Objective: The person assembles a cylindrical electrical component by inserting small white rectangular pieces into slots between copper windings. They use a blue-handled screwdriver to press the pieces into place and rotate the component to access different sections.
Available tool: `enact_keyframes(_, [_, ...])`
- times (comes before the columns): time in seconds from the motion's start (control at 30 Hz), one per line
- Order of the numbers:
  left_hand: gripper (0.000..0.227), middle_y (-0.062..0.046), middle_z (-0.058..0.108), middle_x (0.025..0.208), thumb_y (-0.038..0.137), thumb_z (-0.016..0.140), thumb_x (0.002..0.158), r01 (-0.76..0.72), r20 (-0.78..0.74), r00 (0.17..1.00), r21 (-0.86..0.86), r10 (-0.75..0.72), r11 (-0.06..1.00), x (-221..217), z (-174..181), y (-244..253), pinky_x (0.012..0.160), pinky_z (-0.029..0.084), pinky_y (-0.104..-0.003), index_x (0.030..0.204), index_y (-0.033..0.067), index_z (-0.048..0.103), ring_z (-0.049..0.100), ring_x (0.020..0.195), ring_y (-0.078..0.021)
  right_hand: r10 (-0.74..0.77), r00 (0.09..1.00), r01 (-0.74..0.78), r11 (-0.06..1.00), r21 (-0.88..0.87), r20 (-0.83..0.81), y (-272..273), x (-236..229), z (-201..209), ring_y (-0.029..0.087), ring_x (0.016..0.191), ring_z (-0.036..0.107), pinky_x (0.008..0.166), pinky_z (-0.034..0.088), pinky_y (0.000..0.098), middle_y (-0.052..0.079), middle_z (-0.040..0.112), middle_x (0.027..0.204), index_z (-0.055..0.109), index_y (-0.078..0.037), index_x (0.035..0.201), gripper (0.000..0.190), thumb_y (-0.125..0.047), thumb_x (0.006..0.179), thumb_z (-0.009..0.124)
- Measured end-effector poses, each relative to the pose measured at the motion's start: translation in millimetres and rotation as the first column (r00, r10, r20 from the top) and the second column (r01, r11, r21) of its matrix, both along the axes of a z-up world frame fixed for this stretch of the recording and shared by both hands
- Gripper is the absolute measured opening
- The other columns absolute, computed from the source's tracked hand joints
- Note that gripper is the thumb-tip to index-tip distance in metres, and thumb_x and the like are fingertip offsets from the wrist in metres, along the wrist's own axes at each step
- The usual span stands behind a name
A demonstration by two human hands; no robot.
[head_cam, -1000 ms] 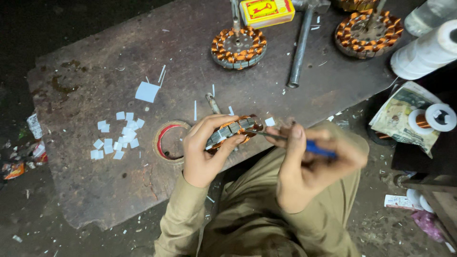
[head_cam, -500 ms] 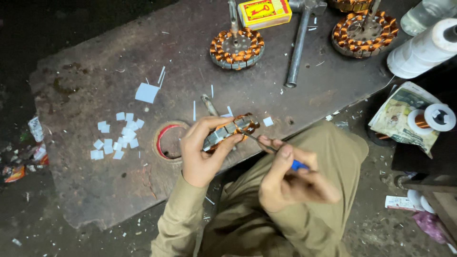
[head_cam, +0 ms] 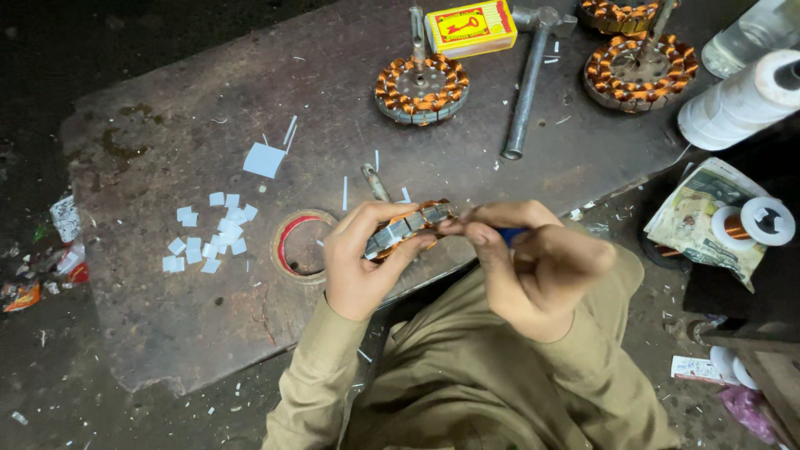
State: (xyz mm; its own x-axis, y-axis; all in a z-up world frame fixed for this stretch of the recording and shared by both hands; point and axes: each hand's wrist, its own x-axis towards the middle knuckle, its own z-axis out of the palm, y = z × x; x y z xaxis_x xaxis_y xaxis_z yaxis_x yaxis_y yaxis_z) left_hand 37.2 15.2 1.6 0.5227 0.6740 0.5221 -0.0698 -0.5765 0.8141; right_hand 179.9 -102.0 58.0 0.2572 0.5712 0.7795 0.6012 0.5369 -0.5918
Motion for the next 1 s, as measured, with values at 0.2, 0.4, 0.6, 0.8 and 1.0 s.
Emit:
enact_keyframes(0.2, [0.035,-0.009,0.073,0.097,0.013,0.087,0.083,0.009,-0.027,1.000,0.031,-0.008,0.999,2.5,2.5,3.8,0.075,0.056,-0.030,0.112,0.0057,0.070,0.073,0.086,-0.0203,0.052,0.973,-0.007,0.981,-0.195,0.225,-4.3,23.2,5.2,0.034,0.086,0.079,0.065,0.062,0.0370,0.029,0.071,0.094,0.042,-0.003,0.074,0.033,0.014,0.089,0.066])
enact_keyframes(0.4, [0.034,-0.009,0.073,0.100,0.013,0.087,0.083,0.038,-0.024,0.999,0.051,-0.037,0.998,0.7,5.1,6.8,0.077,0.056,-0.031,0.113,0.0055,0.071,0.074,0.088,-0.0220,0.050,0.993,-0.049,0.999,-0.012,0.105,0.3,13.7,-15.3,0.037,0.086,0.077,0.077,0.064,0.0447,0.022,0.071,0.092,0.050,0.009,0.091,0.007,0.011,0.091,0.057])
enact_keyframes(0.6, [0.034,-0.009,0.074,0.102,0.013,0.087,0.084,0.055,-0.046,0.998,0.089,-0.051,0.995,2.8,7.2,7.4,0.079,0.056,-0.032,0.113,0.0056,0.071,0.074,0.090,-0.0227,0.021,0.992,-0.039,0.988,0.150,0.123,2.7,21.7,-41.1,0.038,0.081,0.078,0.074,0.064,0.0489,0.022,0.066,0.088,0.040,-0.003,0.093,0.024,0.014,0.090,0.057])
enact_keyframes(0.8, [0.036,-0.010,0.074,0.099,0.015,0.088,0.082,0.021,-0.074,0.997,0.095,-0.014,0.995,3.8,9.6,7.8,0.076,0.055,-0.031,0.112,0.0045,0.071,0.073,0.087,-0.0226,-0.004,0.999,0.009,0.991,0.130,-0.041,-7.9,12.7,-49.3,0.034,0.096,0.073,0.080,0.065,0.0470,0.022,0.056,0.109,0.021,-0.013,0.112,0.036,0.010,0.102,0.047])
enact_keyframes(1.0, [0.035,-0.010,0.074,0.098,0.014,0.088,0.083,0.014,-0.039,0.999,0.081,-0.011,0.997,4.8,3.0,4.2,0.076,0.055,-0.031,0.110,0.0035,0.070,0.073,0.086,-0.0203,-0.145,0.779,-0.017,0.968,-0.251,-0.610,1.8,62.9,-34.0,0.027,0.080,0.071,0.068,0.066,0.0424,0.016,0.061,0.101,0.032,-0.012,0.134,0.042,-0.004,0.105,0.061])
